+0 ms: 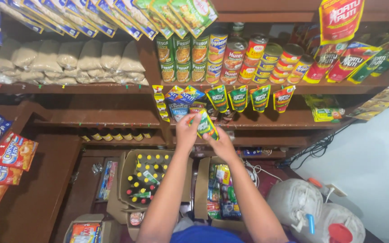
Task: Stocking and organizing various grocery items including condiment sachets, bottled sauces, and canned goods on shelves.
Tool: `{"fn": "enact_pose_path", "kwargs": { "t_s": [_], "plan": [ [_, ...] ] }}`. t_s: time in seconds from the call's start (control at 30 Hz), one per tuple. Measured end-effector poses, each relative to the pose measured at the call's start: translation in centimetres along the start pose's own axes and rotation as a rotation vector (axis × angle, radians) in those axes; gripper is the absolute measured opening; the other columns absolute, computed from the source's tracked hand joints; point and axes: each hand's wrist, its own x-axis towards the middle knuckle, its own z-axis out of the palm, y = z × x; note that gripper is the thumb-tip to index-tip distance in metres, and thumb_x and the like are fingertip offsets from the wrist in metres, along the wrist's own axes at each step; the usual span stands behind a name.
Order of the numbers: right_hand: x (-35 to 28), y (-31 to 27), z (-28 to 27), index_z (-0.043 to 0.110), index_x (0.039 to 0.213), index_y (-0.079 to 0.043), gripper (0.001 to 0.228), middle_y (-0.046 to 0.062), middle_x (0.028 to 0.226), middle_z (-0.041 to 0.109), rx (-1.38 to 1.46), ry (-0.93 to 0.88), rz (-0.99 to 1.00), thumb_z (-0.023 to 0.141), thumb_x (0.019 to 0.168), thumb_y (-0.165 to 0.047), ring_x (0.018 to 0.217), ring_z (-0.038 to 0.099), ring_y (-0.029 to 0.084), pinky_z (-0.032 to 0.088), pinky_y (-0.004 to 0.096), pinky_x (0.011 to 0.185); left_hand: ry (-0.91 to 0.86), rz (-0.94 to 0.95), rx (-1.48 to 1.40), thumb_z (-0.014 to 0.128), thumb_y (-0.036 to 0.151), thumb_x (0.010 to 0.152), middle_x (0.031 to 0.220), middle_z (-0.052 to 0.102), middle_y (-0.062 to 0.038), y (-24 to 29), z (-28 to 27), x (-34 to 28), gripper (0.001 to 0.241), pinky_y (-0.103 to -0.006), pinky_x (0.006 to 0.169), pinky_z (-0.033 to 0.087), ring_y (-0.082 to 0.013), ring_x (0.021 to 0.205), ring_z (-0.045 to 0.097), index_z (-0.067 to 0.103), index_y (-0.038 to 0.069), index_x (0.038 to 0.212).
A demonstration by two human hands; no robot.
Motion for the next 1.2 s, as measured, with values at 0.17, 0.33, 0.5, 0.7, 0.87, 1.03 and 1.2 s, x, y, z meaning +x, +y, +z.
{"fn": "enact_pose_path", "kwargs": {
  "t_s": [0.17, 0.33, 0.5, 0.7, 0.87, 1.03, 1.2],
  "plan": [
    [2.4, -0.6, 1.2, 0.065, 0.120, -0.005, 0.033, 0.000, 0.096, 0.069, 0.092, 0.024, 0.101, 0.073, 0.094, -0.025, 0.082, 0.062, 0.010, 0.052, 0.028, 0.073, -0.024, -0.030, -0.151, 0.070, 0.018, 0.096, 0.103, 0.074, -0.005, 0.1, -0.1, 2.2, 0.026, -0.0246, 0.080, 0.056, -0.0084, 0.090, 0.068, 0.069, -0.002, 0.113],
    [4.6, -2.2, 2.1, 0.065, 0.118, -0.003, 0.035, 0.004, 0.100, 0.071, -0.148, 0.140, -0.033, 0.076, 0.092, -0.024, 0.087, 0.065, 0.010, 0.053, 0.028, 0.076, -0.013, -0.045, -0.114, 0.070, 0.017, 0.097, 0.101, 0.073, -0.005, -3.3, -1.1, 5.7, 0.025, -0.0254, 0.078, 0.054, -0.0091, 0.089, 0.066, 0.070, -0.002, 0.114],
    [6.9, -4.7, 2.9, 0.068, 0.109, 0.000, 0.030, 0.008, 0.093, 0.071, -0.306, 0.430, -0.158, 0.074, 0.091, -0.024, 0.081, 0.067, 0.011, 0.056, 0.029, 0.074, 0.066, 0.064, -0.087, 0.070, 0.017, 0.102, 0.099, 0.072, -0.004, -4.1, -1.9, 6.9, 0.023, -0.0258, 0.078, 0.052, -0.0076, 0.087, 0.062, 0.071, -0.004, 0.110],
    [13.4, -3.3, 2.9, 0.070, 0.098, 0.000, 0.027, 0.004, 0.081, 0.071, -0.022, 0.388, 0.013, 0.062, 0.101, -0.026, 0.067, 0.063, 0.010, 0.050, 0.026, 0.061, 0.049, 0.044, -0.102, 0.069, 0.016, 0.099, 0.098, 0.074, -0.004, -2.7, -1.3, 7.8, 0.023, -0.0250, 0.076, 0.052, -0.0071, 0.086, 0.064, 0.072, -0.004, 0.111],
    [14.2, -6.1, 4.7, 0.070, 0.092, -0.001, 0.030, 0.002, 0.077, 0.067, 0.085, 0.428, 0.070, 0.058, 0.103, -0.026, 0.065, 0.056, 0.009, 0.044, 0.025, 0.060, 0.068, 0.045, -0.089, 0.069, 0.014, 0.099, 0.099, 0.074, -0.005, -3.3, -1.8, 8.8, 0.022, -0.0241, 0.076, 0.052, -0.0067, 0.087, 0.065, 0.071, -0.005, 0.110],
    [14.2, -4.3, 4.9, 0.068, 0.084, -0.001, 0.027, 0.001, 0.072, 0.062, 0.125, 0.489, 0.014, 0.056, 0.101, -0.019, 0.063, 0.053, 0.008, 0.042, 0.024, 0.057, 0.058, 0.051, -0.082, 0.069, 0.015, 0.099, 0.097, 0.074, -0.006, -2.5, -2.1, 8.8, 0.022, -0.0246, 0.076, 0.052, -0.0074, 0.086, 0.065, 0.071, -0.005, 0.108],
    [11.3, -5.6, 5.7, 0.062, 0.084, -0.004, 0.022, 0.002, 0.068, 0.054, 0.405, 0.446, 0.142, 0.053, 0.098, -0.017, 0.051, 0.044, 0.010, 0.035, 0.027, 0.044, 0.044, 0.159, 0.084, 0.067, 0.018, 0.100, 0.099, 0.074, -0.006, -0.3, -1.8, 7.6, 0.021, -0.0263, 0.081, 0.053, -0.0093, 0.090, 0.065, 0.070, -0.001, 0.109]
  ]
}}
